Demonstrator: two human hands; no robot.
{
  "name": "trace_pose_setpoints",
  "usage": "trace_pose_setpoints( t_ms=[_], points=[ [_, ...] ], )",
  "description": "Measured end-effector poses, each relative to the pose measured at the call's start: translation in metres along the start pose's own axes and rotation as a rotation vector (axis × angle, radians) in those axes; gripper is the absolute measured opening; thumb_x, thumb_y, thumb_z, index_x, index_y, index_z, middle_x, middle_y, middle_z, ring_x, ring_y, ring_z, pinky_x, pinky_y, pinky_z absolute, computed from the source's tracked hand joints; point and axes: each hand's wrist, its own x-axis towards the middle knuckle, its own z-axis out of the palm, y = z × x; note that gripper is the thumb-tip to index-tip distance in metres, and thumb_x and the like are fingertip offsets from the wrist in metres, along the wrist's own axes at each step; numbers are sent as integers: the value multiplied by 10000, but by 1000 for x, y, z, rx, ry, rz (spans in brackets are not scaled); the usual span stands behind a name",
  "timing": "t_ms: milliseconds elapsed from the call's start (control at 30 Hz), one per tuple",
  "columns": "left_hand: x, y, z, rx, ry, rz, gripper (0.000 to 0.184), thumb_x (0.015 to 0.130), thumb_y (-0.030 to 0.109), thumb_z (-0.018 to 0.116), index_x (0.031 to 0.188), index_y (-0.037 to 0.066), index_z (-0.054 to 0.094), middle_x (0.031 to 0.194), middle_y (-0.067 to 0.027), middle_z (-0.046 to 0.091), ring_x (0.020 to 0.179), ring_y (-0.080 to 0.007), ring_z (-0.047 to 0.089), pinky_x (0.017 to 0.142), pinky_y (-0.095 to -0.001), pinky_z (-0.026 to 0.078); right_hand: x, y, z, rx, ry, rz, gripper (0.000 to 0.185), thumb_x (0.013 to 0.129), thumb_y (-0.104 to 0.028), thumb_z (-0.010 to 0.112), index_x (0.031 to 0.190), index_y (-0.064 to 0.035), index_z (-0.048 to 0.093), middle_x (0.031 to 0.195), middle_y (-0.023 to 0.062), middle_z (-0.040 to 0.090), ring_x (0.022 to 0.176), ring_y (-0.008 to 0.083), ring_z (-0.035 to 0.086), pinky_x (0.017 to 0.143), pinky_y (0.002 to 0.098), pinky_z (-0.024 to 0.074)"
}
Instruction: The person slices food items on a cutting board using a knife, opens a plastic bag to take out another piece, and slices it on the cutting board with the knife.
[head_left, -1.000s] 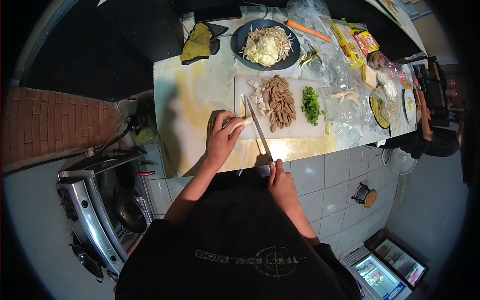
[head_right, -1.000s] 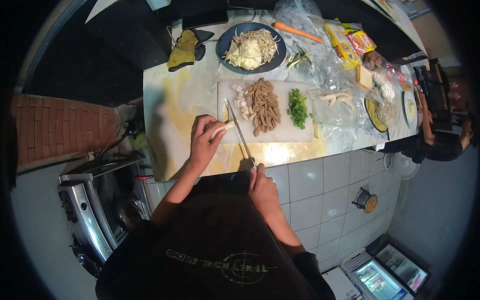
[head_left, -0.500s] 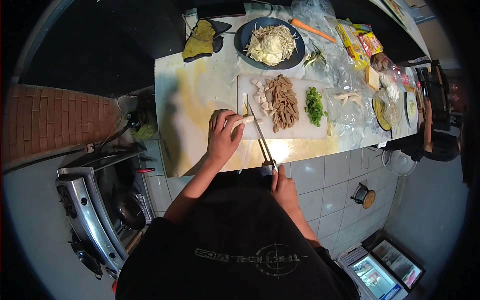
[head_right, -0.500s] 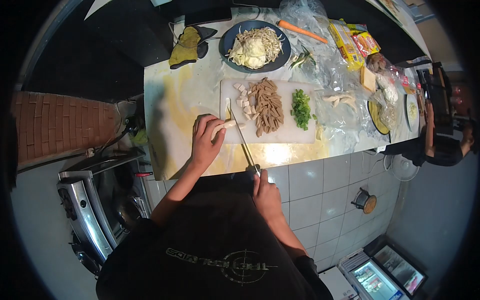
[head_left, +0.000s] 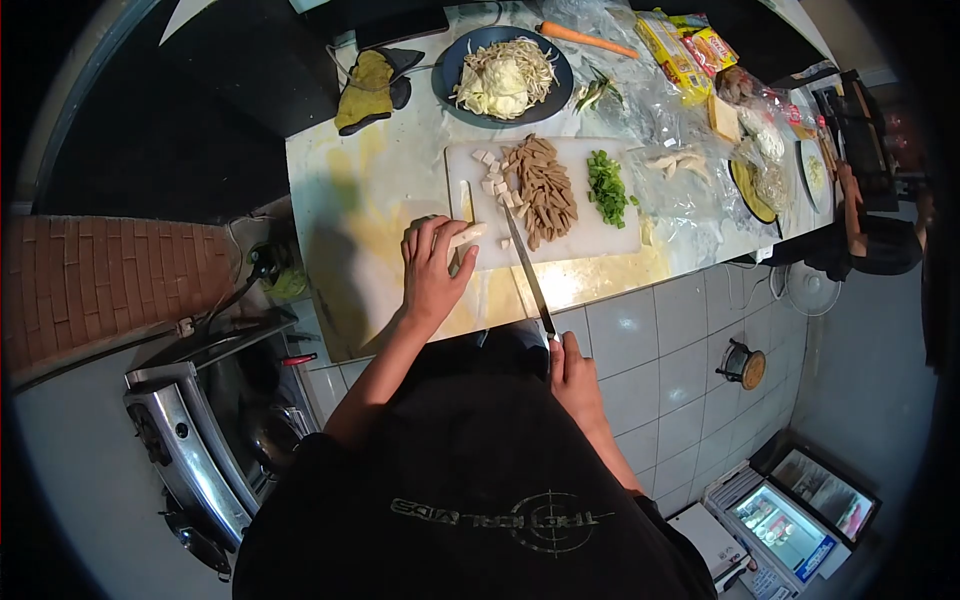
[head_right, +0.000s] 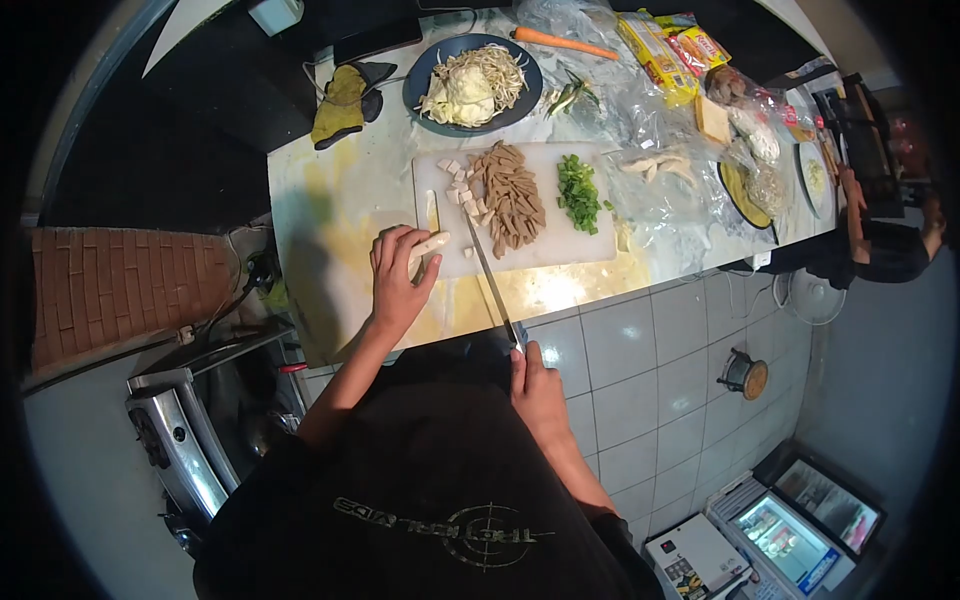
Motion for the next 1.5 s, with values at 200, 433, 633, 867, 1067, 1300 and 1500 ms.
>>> trace_pose_setpoints(
  t_ms=[200, 433, 633, 867, 1067, 1300, 1500],
  points=[
    [0, -3, -2, -44, 26, -8, 388, 824, 152, 737, 1179, 87, 595, 1149, -116, 552, 1096, -311, 521, 969, -431, 379, -5, -2, -2, -75, -34, 72, 263, 1060, -256, 464, 948, -19, 477, 649, 297, 555, 691, 549, 530, 546, 547, 391],
    [1, 19, -4, 70, 14, 188, 246, 789, 167, 763, 1014, 133, 669, 1156, -41, 563, 1100, -259, 520, 972, -423, 355, -10, -2, -9, -44, -4, 22, 261, 1047, -262, 485, 949, -21, 467, 601, 299, 553, 623, 544, 543, 492, 588, 367],
    [8, 28, 13, 131, 23, 215, 200, 806, 166, 745, 988, 155, 663, 1181, -24, 565, 1129, -262, 511, 992, -441, 338, -10, 0, -10, -37, 6, 5, 261, 1050, -245, 479, 936, -11, 467, 610, 301, 551, 638, 538, 545, 500, 572, 371],
    [-1, 26, 18, 107, 27, 268, 177, 820, 167, 728, 989, 165, 673, 1187, -7, 567, 1126, -246, 508, 1014, -453, 326, -11, 4, -2, -44, -11, 22, 269, 1047, -252, 482, 942, -4, 484, 610, 297, 560, 625, 536, 549, 509, 582, 386],
    [5, 26, 18, 140, 57, 274, 182, 810, 167, 746, 984, 174, 694, 1155, 0, 586, 1101, -247, 521, 1009, -450, 330, -6, 4, -5, -21, -53, 28, 275, 1049, -257, 471, 946, -2, 487, 624, 308, 565, 649, 542, 559, 532, 601, 403],
    [13, 23, 17, 135, 58, 289, 176, 823, 181, 734, 988, 163, 675, 1171, 1, 567, 1116, -242, 508, 1019, -449, 323, -16, 5, -3, -113, -5, 33, 276, 1050, -278, 468, 954, -20, 456, 609, 303, 564, 639, 543, 561, 518, 600, 412],
    [12, 24, 16, 132, 65, 257, 185, 805, 192, 757, 977, 169, 695, 1135, -10, 587, 1093, -242, 525, 1010, -445, 330, -15, -5, -6, -152, 32, 49, 233, 1044, -225, 491, 937, -19, 469, 618, 274, 564, 630, 528, 549, 518, 561, 397]
  ],
)
